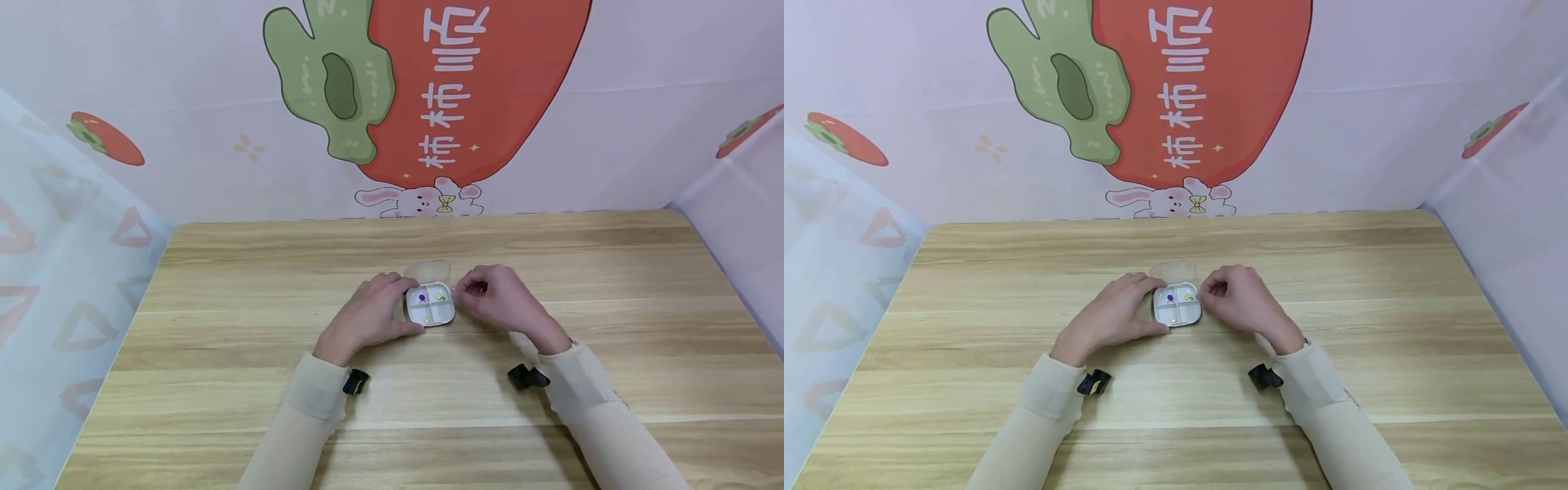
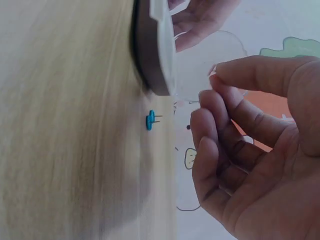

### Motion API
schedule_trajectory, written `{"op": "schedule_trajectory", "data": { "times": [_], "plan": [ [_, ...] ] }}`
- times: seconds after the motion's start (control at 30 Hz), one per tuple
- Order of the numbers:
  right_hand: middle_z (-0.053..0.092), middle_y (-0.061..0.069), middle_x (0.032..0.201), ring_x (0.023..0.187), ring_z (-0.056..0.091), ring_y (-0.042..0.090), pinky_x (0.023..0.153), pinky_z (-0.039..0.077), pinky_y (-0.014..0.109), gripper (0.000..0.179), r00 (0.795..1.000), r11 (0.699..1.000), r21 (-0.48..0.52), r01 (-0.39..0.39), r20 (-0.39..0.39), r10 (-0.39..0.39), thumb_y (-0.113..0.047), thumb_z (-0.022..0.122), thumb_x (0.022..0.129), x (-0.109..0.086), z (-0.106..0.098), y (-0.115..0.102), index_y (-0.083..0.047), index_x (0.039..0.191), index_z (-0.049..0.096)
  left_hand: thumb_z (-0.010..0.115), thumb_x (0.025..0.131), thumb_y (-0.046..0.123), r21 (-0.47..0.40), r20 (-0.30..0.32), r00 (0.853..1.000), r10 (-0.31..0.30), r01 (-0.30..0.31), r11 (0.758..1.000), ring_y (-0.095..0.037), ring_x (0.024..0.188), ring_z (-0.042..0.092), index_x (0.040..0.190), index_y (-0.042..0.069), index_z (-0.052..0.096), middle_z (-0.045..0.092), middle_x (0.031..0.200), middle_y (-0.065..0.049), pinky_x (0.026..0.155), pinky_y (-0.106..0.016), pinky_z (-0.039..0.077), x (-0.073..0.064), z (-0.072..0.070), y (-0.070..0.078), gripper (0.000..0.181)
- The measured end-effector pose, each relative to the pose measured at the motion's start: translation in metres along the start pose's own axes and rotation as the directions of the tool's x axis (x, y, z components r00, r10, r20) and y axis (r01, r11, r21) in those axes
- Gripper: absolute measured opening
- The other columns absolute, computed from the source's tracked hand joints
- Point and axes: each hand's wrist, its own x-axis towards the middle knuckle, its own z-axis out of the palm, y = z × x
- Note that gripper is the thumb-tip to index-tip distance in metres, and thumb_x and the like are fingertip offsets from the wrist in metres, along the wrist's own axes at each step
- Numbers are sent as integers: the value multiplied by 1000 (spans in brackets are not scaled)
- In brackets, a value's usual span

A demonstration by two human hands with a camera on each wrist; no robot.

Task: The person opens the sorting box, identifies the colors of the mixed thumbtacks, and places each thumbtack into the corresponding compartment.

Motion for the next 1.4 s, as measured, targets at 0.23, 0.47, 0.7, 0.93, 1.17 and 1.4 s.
{"op": "schedule_trajectory", "data": {
  "times": [0.23,0.47,0.7,0.93,1.17,1.4],
  "plan": [
    [71,5,92,83,59,22,73,50,28,9,992,969,239,-67,118,39,-5,68,95,1,-3,-1,-2,95,76,86,79,47,4,-5,1000,3,-3,1000,-20,110,54,136,13,62,62,126,-4,100,-43,43,0,1,-1,71],
    [69,11,102,95,58,29,84,49,34,16,976,910,390,-137,212,56,-11,65,99,-2,-6,-5,3,103,72,87,79,46,-2,-12,1000,9,-9,1000,-20,110,54,136,12,62,62,125,-4,100,-44,43,0,0,0,71],
    [66,18,103,98,54,43,88,49,41,24,972,846,515,-140,234,19,-10,62,100,-4,-11,-7,13,107,66,87,79,45,-2,-15,1000,12,-12,1000,-20,110,55,135,12,62,62,124,-4,99,-44,44,0,0,1,70],
    [63,13,92,92,55,33,84,50,33,20,971,766,631,-120,234,-41,-2,56,101,-3,-11,-4,17,103,62,87,78,46,-2,-12,1000,9,-9,1000,-21,111,55,136,11,62,62,125,-5,100,-44,44,0,1,0,71],
    [65,8,90,89,55,27,84,49,33,16,966,722,681,-124,249,-69,-2,55,100,-3,-13,-5,8,99,67,88,78,45,-7,-16,1000,10,-11,1000,-21,113,55,135,11,63,63,126,-5,101,-45,44,0,2,0,71],
    [65,7,90,89,56,27,84,49,33,17,961,693,709,-131,263,-87,-4,55,101,-3,-13,-2,-2,96,71,88,78,45,-10,-16,1000,14,-14,1000,-23,115,55,136,11,62,62,128,-6,102,-46,44,0,1,0,72]
  ]
}}
